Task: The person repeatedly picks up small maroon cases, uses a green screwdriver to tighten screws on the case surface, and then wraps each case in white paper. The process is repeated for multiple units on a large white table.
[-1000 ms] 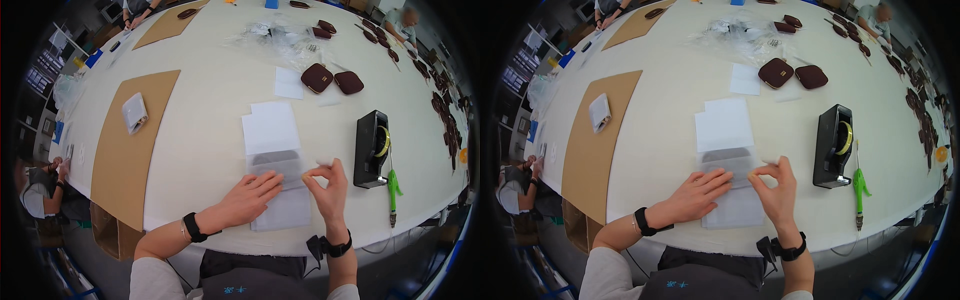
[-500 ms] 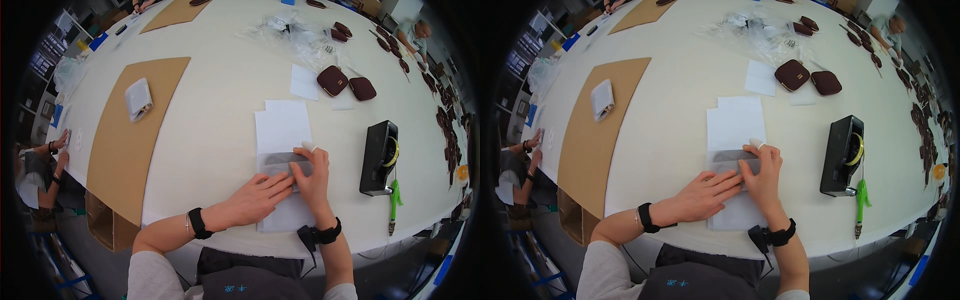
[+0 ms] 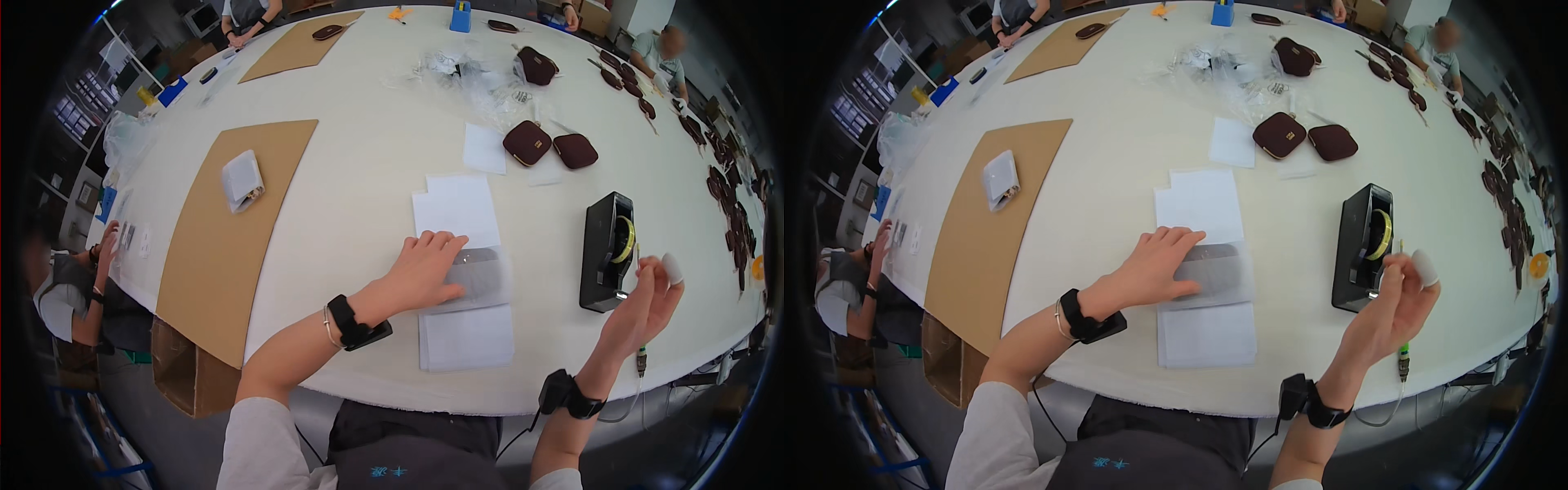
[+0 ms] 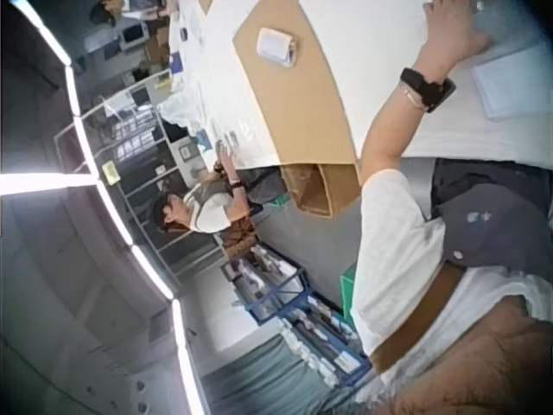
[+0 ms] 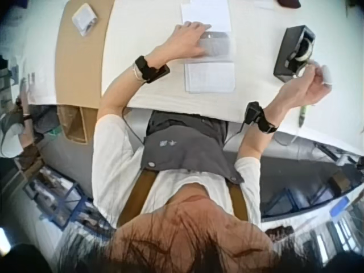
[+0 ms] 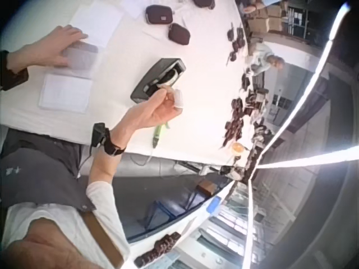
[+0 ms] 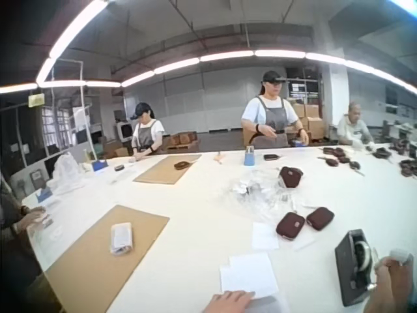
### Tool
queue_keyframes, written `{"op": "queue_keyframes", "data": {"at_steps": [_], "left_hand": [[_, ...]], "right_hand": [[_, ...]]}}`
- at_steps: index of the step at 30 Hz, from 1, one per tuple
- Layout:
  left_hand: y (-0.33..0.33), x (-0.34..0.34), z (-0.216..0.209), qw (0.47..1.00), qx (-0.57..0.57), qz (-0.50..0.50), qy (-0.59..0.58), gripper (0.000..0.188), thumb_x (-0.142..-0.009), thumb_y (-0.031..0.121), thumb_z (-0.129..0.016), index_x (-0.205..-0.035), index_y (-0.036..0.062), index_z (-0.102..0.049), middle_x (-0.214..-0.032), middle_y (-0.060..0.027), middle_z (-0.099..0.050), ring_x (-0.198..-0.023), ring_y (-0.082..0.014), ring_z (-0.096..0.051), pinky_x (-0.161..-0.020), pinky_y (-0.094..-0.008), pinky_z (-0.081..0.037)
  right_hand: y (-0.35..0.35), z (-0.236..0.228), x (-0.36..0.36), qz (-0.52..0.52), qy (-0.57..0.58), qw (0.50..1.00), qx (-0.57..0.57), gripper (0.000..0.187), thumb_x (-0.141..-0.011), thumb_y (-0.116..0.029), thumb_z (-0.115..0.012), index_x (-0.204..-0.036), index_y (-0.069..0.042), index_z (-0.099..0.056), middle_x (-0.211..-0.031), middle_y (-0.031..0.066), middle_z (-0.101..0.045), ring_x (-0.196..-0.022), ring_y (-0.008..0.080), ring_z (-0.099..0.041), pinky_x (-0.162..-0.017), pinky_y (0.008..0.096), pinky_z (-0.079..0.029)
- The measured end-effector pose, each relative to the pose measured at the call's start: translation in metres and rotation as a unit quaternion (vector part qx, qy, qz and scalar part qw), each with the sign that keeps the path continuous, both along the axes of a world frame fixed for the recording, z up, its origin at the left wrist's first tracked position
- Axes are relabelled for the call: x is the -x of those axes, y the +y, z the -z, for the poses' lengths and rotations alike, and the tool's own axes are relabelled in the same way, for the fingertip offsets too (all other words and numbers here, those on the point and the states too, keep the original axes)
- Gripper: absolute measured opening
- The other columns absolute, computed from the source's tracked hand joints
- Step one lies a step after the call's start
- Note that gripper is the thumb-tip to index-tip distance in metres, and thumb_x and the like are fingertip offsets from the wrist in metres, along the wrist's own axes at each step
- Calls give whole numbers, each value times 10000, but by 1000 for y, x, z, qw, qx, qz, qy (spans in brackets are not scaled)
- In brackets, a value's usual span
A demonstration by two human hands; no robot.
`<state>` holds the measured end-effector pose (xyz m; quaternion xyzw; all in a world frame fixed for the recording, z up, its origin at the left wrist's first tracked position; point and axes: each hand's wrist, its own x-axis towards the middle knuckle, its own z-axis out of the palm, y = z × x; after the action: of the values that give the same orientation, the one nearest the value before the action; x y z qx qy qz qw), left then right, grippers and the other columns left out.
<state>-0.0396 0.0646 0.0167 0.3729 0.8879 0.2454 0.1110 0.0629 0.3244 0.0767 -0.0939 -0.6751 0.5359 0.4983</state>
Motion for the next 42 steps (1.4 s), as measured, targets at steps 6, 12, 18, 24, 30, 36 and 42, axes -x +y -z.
{"op": "queue_keyframes", "data": {"at_steps": [6, 12, 18, 24, 30, 36, 42], "left_hand": [[6, 16, 0, 980, -37, 22, -194, 555, -697, 358, -772, -1016, -62, -600, -964, -213, -629, -902, -365, -596, -782, -383, -478], [-112, 4, -18, 859, -242, -196, -406, 475, -806, 239, -754, -1148, -53, -599, -1020, -84, -659, -924, -133, -612, -801, -297, -500], [-315, 0, 12, 679, -432, -516, -293, 353, -911, 127, -630, -1211, -37, -547, -1125, -143, -648, -1007, -241, -656, -846, -400, -565], [-352, 41, 18, 851, 30, -504, 144, 596, -784, 130, -705, -1299, -49, -466, -1178, -172, -590, -1087, -275, -591, -910, -406, -492], [-76, 143, -43, 967, -109, -228, -22, 676, -819, 295, -729, -1369, 38, -433, -1142, -157, -604, -1039, -260, -575, -875, -374, -476], [170, 199, -20, 997, 42, -36, 52, 804, -763, 459, -705, -1400, 70, -408, -1331, -200, -477, -1213, -380, -476, -965, -493, -436], [242, 227, 24, 983, 143, -88, 78, 900, -685, 434, -725, -1440, 117, -350, -1355, -189, -410, -1248, -432, -403, -971, -583, -376]], "right_hand": [[-17, 77, -49, -137, -199, 970, 2, 225, -855, 39, -557, -1078, 12, -554, -936, 64, -583, -856, 126, -545, -809, 266, -440], [-20, 94, -64, -193, -283, 939, 14, 193, -842, 37, -552, -1033, 12, -572, -896, 57, -600, -818, 123, -552, -769, 260, -447], [-1, 88, -56, -213, -324, 921, -35, 145, -828, 31, -569, -972, 19, -565, -846, 64, -609, -743, 117, -552, -692, 250, -446], [0, 69, -30, -228, -370, 892, -123, 157, -800, 20, -615, -949, 23, -566, -857, 103, -617, -715, 162, -556, -643, 278, -451], [15, 89, 2, -238, -402, 881, -70, 155, -824, -5, -637, -962, 18, -572, -790, 87, -628, -663, 145, -565, -592, 266, -451], [24, 107, 2, -183, -372, 907, -69, 154, -819, -8, -655, -784, 13, -506, -679, 75, -562, -535, 129, -517, -505, 250, -420], [21, 100, 6, -224, -356, 899, -120, 126, -812, 17, -640, -814, 6, -515, -668, 89, -522, -536, 179, -514, -506, 283, -424]]}}
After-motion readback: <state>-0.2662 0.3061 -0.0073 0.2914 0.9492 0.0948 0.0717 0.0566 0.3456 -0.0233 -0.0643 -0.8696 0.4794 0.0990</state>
